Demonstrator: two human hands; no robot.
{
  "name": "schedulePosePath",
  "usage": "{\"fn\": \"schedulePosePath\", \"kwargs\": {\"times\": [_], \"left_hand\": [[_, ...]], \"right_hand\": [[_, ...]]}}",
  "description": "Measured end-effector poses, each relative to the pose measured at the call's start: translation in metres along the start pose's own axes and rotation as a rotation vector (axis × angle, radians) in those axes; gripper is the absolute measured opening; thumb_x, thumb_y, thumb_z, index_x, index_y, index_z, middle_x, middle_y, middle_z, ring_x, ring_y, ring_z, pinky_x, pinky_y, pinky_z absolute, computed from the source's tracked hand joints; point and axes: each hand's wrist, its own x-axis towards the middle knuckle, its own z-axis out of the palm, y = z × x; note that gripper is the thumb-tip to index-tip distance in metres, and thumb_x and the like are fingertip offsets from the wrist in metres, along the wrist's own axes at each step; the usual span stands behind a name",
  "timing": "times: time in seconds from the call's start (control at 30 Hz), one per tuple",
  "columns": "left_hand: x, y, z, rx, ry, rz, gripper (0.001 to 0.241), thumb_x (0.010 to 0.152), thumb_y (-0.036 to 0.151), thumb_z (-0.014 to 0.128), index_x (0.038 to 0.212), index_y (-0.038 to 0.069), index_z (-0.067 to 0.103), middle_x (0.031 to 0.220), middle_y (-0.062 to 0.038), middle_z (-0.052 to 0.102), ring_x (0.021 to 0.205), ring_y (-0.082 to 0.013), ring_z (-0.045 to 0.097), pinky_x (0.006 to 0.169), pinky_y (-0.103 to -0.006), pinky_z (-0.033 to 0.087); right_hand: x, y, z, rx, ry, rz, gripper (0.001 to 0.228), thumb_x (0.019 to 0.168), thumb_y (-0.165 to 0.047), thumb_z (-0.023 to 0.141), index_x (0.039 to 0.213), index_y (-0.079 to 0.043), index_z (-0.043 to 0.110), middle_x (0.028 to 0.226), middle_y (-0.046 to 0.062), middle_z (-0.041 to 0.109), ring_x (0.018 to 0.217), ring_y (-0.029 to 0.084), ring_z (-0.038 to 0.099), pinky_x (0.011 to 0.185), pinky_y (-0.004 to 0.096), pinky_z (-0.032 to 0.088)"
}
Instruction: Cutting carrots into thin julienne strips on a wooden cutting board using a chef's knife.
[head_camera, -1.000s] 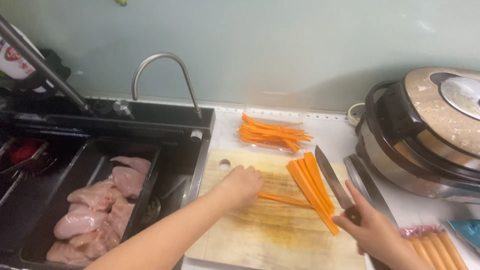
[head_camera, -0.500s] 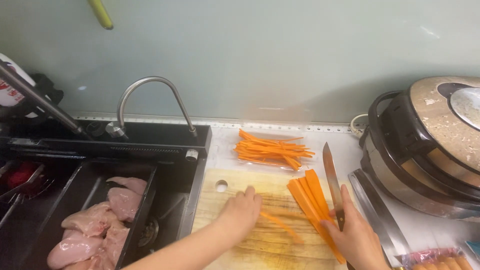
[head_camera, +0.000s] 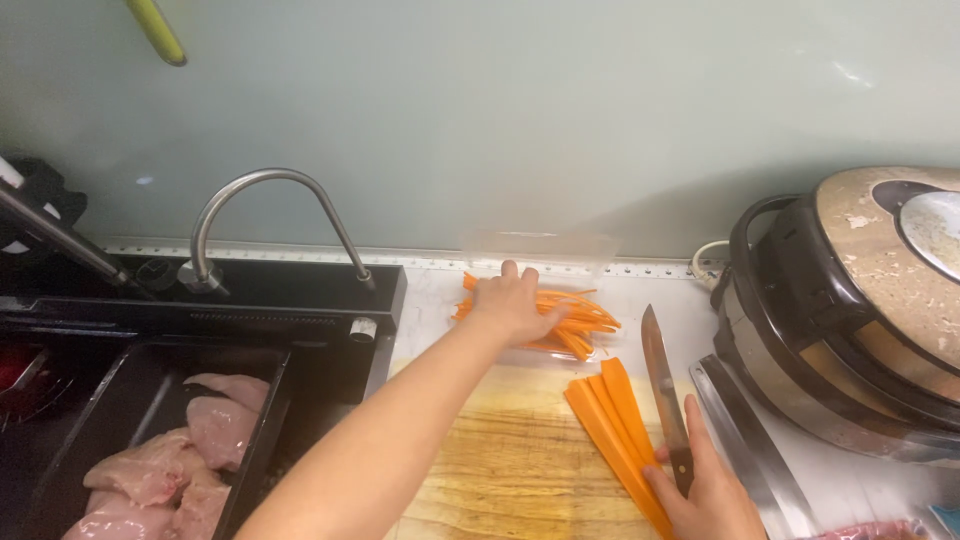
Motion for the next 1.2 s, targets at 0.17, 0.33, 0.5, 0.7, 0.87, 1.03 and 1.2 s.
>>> {"fn": "schedulePosePath", "kwargs": {"times": [0.17, 0.33, 0.5, 0.7, 0.87, 1.03, 1.2], "left_hand": [[0.02, -0.006, 0.011, 0.114, -0.118, -0.039, 0.062, 0.085, 0.039, 0.069, 0.137, 0.01, 0.053, 0.137, -0.019, 0.046, 0.12, -0.0352, 0.058, 0.101, -0.0469, 0.045], [0.026, -0.04, 0.026, 0.082, 0.048, 0.096, 0.045, 0.081, 0.012, 0.068, 0.126, 0.019, 0.067, 0.134, -0.013, 0.05, 0.128, -0.0318, 0.052, 0.102, -0.0489, 0.042], [-0.014, -0.021, 0.032, 0.002, 0.456, 0.396, 0.043, 0.074, 0.007, 0.07, 0.116, 0.013, 0.072, 0.123, -0.012, 0.059, 0.121, -0.0338, 0.058, 0.095, -0.049, 0.047], [-0.056, 0.054, 0.079, -0.168, 0.179, 0.201, 0.043, 0.09, 0.034, 0.074, 0.115, -0.001, 0.067, 0.122, -0.019, 0.06, 0.116, -0.0358, 0.056, 0.095, -0.0495, 0.047], [-0.059, 0.092, 0.084, -0.256, 0.24, 0.091, 0.041, 0.083, 0.035, 0.079, 0.108, 0.003, 0.072, 0.122, -0.017, 0.062, 0.12, -0.0347, 0.055, 0.1, -0.048, 0.042], [-0.059, 0.103, 0.095, -0.412, 0.296, 0.131, 0.031, 0.078, 0.023, 0.079, 0.105, 0.01, 0.071, 0.109, -0.013, 0.07, 0.114, -0.0331, 0.061, 0.101, -0.0478, 0.044], [-0.074, 0.075, 0.104, -1.096, 0.217, -0.004, 0.033, 0.083, 0.003, 0.07, 0.112, 0.009, 0.056, 0.09, -0.014, 0.071, 0.077, -0.0248, 0.069, 0.066, -0.0375, 0.056]], "right_hand": [[-0.003, -0.002, -0.002, -0.02, -0.027, 0.04, 0.114, 0.084, -0.029, 0.082, 0.168, -0.025, 0.005, 0.11, 0.003, 0.076, 0.099, 0.018, 0.076, 0.093, 0.033, 0.057], [-0.016, -0.026, -0.012, 0.005, 0.005, 0.05, 0.113, 0.083, -0.031, 0.081, 0.166, -0.024, 0.006, 0.11, 0.004, 0.075, 0.096, 0.019, 0.077, 0.089, 0.034, 0.059], [-0.019, -0.047, -0.019, -0.123, 0.007, 0.101, 0.12, 0.08, -0.046, 0.083, 0.166, -0.022, 0.003, 0.113, 0.0, 0.072, 0.092, 0.021, 0.076, 0.084, 0.036, 0.061], [-0.008, -0.035, -0.012, -0.109, 0.105, -0.023, 0.113, 0.082, -0.037, 0.079, 0.168, -0.022, 0.007, 0.105, -0.003, 0.077, 0.09, 0.025, 0.076, 0.082, 0.039, 0.057], [-0.019, -0.043, -0.02, -0.095, 0.107, -0.021, 0.111, 0.081, -0.032, 0.078, 0.166, -0.024, 0.008, 0.102, -0.003, 0.076, 0.09, 0.028, 0.074, 0.079, 0.042, 0.056], [-0.028, -0.039, -0.022, -0.071, 0.162, -0.105, 0.105, 0.081, -0.029, 0.074, 0.166, -0.024, 0.012, 0.094, -0.004, 0.077, 0.086, 0.028, 0.076, 0.078, 0.042, 0.057], [-0.059, -0.059, -0.032, 0.137, 0.221, -0.238, 0.108, 0.08, -0.024, 0.076, 0.168, -0.021, 0.014, 0.083, -0.001, 0.075, 0.062, 0.021, 0.068, 0.065, 0.037, 0.055]]}}
